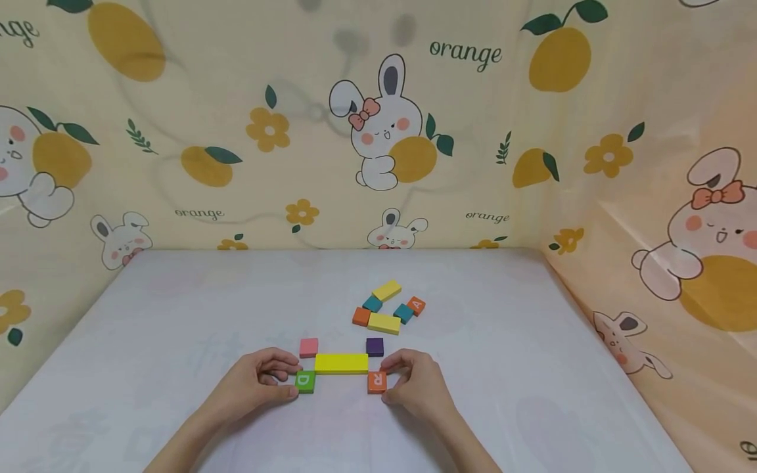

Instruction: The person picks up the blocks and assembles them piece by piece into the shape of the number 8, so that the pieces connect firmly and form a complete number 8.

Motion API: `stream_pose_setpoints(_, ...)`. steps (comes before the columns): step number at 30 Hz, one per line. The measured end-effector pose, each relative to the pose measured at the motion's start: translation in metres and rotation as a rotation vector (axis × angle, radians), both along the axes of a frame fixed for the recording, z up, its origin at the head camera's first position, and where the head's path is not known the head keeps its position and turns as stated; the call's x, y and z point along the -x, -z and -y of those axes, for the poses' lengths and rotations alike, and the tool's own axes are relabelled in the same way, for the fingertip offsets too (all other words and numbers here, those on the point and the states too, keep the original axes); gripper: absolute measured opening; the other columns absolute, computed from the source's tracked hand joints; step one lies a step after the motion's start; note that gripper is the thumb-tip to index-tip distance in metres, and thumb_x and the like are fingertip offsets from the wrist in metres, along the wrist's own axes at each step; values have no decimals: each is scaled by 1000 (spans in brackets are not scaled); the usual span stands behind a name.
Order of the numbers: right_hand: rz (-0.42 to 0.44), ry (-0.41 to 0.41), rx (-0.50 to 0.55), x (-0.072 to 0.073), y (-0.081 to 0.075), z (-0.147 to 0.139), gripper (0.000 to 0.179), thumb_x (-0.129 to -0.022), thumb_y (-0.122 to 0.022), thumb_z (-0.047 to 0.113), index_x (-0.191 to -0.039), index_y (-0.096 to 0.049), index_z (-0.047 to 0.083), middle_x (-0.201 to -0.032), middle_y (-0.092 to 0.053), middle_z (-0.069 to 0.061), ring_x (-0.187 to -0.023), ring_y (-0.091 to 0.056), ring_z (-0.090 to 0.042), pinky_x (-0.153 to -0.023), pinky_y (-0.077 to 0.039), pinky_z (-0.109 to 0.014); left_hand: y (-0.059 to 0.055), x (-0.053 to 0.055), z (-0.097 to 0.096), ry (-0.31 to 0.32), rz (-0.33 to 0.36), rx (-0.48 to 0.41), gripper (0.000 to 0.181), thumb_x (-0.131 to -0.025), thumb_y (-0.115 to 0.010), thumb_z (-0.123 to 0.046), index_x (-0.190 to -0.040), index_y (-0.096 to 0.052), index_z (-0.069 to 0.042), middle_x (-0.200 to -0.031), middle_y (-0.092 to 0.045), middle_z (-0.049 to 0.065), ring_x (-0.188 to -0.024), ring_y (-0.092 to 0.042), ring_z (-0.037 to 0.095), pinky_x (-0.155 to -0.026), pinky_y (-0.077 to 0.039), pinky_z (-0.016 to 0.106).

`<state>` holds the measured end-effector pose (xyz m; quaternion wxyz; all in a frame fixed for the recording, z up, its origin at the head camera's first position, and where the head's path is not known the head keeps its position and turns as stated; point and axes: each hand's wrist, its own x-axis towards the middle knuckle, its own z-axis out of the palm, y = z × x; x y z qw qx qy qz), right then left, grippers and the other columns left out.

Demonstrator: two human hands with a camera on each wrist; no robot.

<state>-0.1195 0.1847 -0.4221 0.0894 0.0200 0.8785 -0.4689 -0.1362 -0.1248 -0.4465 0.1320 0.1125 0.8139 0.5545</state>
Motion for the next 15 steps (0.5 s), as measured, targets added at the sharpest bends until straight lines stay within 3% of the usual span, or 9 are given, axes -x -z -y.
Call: stream_pose_setpoints(15, -8, 2, 32, 1, 1, 0, 40, -65, -86, -7, -99, -71, 10, -94, -70, 1, -63, -53, -20, -54, -45, -29, -3, -2, -2, -11, 1, -5, 42, -77, -86, -19, -112, -66, -9, -103, -70, -2, -94, -58, 22, -80, -49, 27)
